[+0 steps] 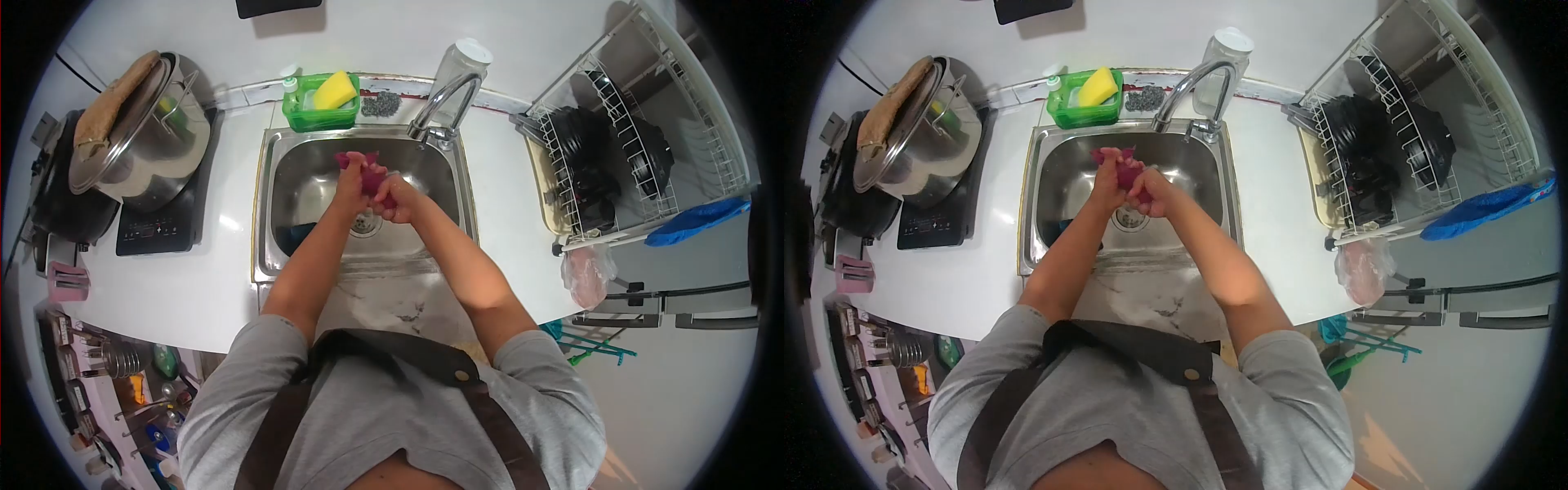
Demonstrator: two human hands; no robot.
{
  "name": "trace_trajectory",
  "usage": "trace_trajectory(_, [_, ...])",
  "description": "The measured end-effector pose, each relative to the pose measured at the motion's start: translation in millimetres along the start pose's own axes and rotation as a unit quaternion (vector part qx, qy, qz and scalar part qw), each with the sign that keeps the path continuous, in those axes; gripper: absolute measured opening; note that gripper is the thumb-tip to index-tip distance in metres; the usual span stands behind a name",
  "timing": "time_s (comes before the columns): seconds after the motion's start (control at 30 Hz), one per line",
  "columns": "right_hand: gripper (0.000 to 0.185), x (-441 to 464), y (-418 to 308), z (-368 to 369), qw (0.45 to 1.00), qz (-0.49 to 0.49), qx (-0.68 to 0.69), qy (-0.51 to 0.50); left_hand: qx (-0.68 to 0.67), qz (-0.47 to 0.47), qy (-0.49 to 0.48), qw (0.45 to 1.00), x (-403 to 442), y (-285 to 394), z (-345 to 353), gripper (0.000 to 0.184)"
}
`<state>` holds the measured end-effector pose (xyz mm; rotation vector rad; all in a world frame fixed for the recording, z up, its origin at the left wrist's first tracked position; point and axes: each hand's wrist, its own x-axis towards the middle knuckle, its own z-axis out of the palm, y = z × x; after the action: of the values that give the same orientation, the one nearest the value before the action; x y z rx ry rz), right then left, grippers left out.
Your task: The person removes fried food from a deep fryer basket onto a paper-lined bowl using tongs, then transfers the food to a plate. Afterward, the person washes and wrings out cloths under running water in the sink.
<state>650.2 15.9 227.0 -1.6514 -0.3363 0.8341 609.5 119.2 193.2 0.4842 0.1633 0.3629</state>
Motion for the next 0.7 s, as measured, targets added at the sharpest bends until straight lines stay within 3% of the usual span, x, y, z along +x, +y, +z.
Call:
trace_trajectory(0.1, [0.037, -8.1, -16.6, -0.7, 0.998, 0.049, 0.017, -0.036, 0.038, 0.024, 0.022, 0.999, 1.9, 1.3, 0.5, 0.039])
trace_trajectory(0.13, [0.036, -9.1, -19.8, 0.2, 0.999, 0.030, -0.009, -0.033, 0.020, 0.025, 0.086, 0.996, 4.8, 1.0, 3.3, 0.038])
trace_trajectory(0.17, [0.035, -14.4, -24.8, 2.2, 0.998, -0.007, -0.052, -0.026, 0.001, 0.026, 0.148, 0.989, 7.7, 2.2, 5.7, 0.038])
trace_trajectory(0.2, [0.037, -17.6, -19.5, -0.3, 0.975, -0.141, -0.167, -0.034, -0.003, 0.034, 0.150, 0.988, 10.4, 5.7, 7.3, 0.038])
trace_trajectory(0.23, [0.039, -20.9, -14.4, -2.7, 0.921, -0.272, -0.277, -0.007, -0.025, 0.011, 0.226, 0.974, 16.1, 5.8, 1.5, 0.040])
trace_trajectory(0.27, [0.044, -24.3, -10.1, -4.2, 0.733, -0.502, -0.459, 0.019, -0.048, -0.015, 0.301, 0.952, 20.1, 2.8, -6.1, 0.042])
trace_trajectory(0.3, [0.044, -24.2, -6.7, -5.3, 0.732, -0.503, -0.458, 0.015, -0.049, -0.013, 0.303, 0.952, 22.6, -3.4, -13.1, 0.042])
trace_trajectory(0.37, [0.052, -24.8, -1.5, -8.2, 0.469, -0.570, -0.672, 0.059, -0.016, 0.018, 0.351, 0.936, 19.0, -10.7, -2.2, 0.042])
trace_trajectory(0.4, [0.052, -18.0, 3.8, -9.6, 0.470, -0.569, -0.673, 0.059, -0.071, 0.034, 0.363, 0.929, 15.6, -16.7, 3.8, 0.033])
trace_trajectory(0.47, [0.041, 8.3, 11.4, -12.6, 0.661, -0.504, -0.545, 0.109, -0.092, 0.079, 0.349, 0.929, 6.7, -16.4, 27.7, 0.028])
trace_trajectory(0.5, [0.041, 15.2, 11.0, -13.8, 0.661, -0.503, -0.546, 0.110, -0.112, 0.126, 0.335, 0.927, 3.4, -14.4, 36.9, 0.024])
trace_trajectory(0.57, [0.027, 18.0, -4.4, -9.3, 0.783, -0.390, -0.475, 0.097, -0.065, 0.144, 0.277, 0.948, -2.2, -0.8, 50.0, 0.021])
trace_trajectory(0.7, [0.016, 24.0, -24.7, -1.7, 0.770, -0.494, -0.390, 0.102, 0.019, 0.148, 0.134, 0.980, 5.5, 18.9, 45.1, 0.023])
